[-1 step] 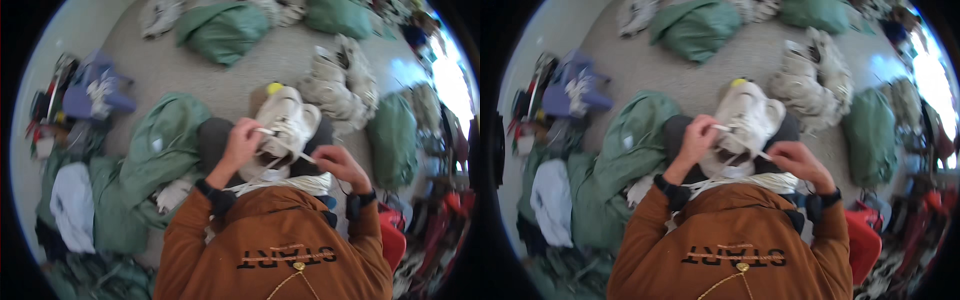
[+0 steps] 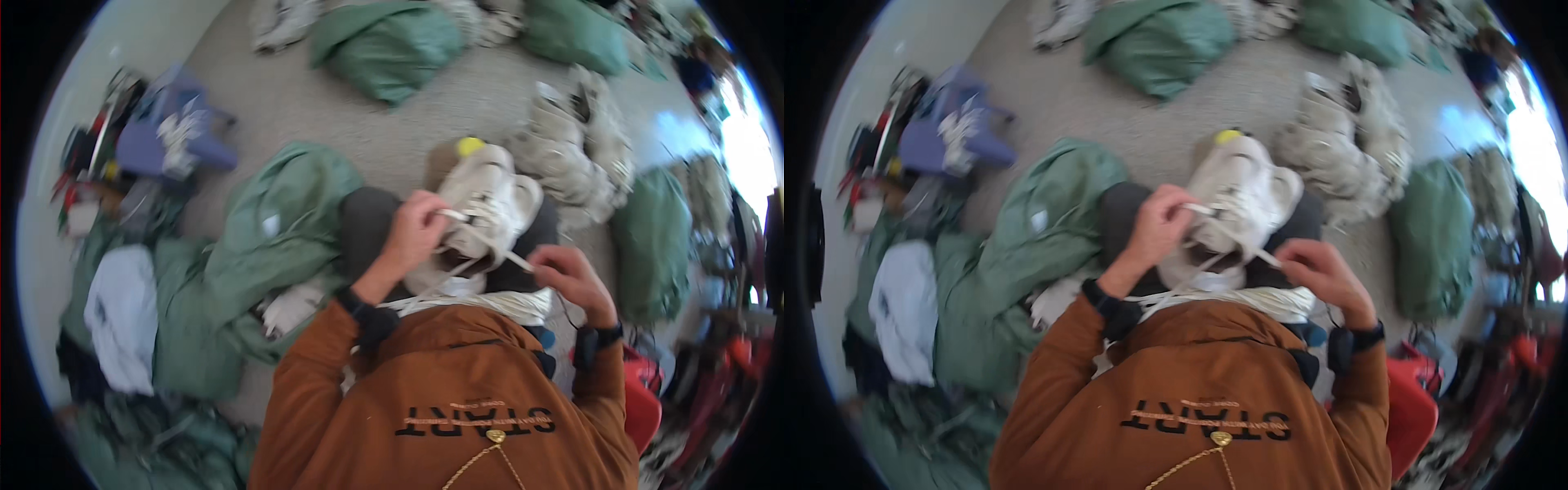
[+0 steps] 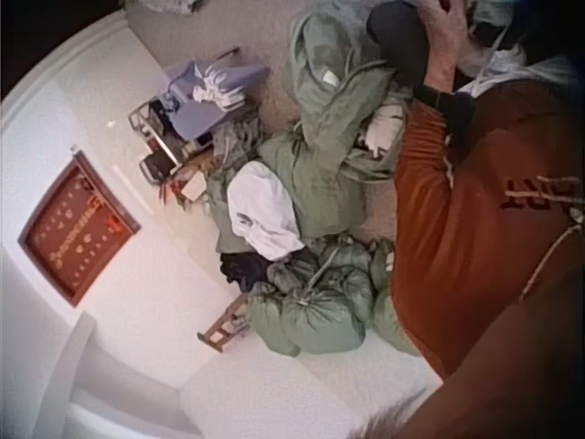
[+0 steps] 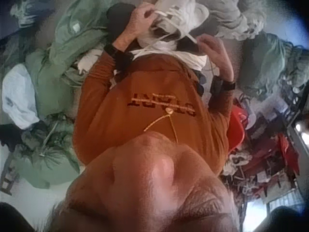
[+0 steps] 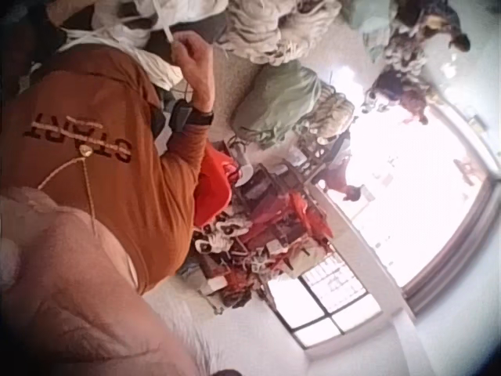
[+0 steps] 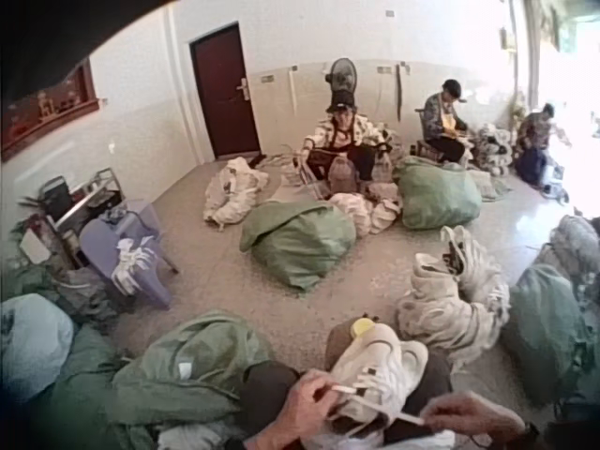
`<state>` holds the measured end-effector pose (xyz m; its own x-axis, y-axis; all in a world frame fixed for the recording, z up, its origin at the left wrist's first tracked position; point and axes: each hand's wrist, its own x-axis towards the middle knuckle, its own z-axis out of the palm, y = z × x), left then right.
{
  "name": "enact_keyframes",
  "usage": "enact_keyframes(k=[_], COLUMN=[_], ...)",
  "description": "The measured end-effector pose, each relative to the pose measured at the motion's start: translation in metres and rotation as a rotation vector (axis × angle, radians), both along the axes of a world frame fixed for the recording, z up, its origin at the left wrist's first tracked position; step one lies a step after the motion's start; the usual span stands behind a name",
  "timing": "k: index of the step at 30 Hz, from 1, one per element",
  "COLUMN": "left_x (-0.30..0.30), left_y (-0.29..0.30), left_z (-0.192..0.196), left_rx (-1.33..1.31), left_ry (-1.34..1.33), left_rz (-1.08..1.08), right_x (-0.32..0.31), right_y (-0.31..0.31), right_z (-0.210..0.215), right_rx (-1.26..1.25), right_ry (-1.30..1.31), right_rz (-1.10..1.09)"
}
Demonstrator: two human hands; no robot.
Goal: The recorder is lacing white sneakers in a factory setting.
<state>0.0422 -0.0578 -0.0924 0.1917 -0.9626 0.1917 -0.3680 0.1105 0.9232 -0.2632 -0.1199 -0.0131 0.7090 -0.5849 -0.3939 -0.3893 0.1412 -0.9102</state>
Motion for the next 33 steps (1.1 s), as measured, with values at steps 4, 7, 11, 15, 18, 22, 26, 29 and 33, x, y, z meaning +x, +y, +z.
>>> enact_keyframes(k=[4,7,11,15,18,22,26,29,33], left_x=[-0.023,-0.018,-0.011,-0.005,-0.001,-0.003,-0.009,-0.008,-0.008], left_y=[0.000,0.009,0.007,0.002,0.008,0.003,0.001,0.003,0.001], left_z=[0.006,0.009,0.016,0.007,0.005,0.004,0.000,0.003,0.011], left_rx=[-0.014,-0.048,0.046,0.082,0.154,0.183,0.079,0.156,0.193], left_ry=[0.154,0.101,0.149,0.160,0.200,0.316,0.184,0.281,0.399], left_rz=[0.045,0.077,-0.047,-0.031,0.049,0.029,0.085,0.052,0.009], right_x=[-0.010,0.009,0.023,0.025,0.034,0.025,0.019,0.020,0.020], right_y=[0.011,0.013,0.019,0.020,0.020,0.022,0.023,0.024,0.022], right_z=[-0.021,-0.027,-0.025,-0.031,-0.031,-0.035,-0.037,-0.036,-0.039], right_rx=[0.009,0.066,0.095,0.034,0.087,0.097,0.131,0.137,0.136], right_ry=[-0.027,-0.089,-0.149,-0.108,-0.147,-0.160,-0.170,-0.171,-0.209], right_rz=[-0.071,-0.117,-0.185,-0.156,-0.150,-0.156,-0.138,-0.145,-0.160])
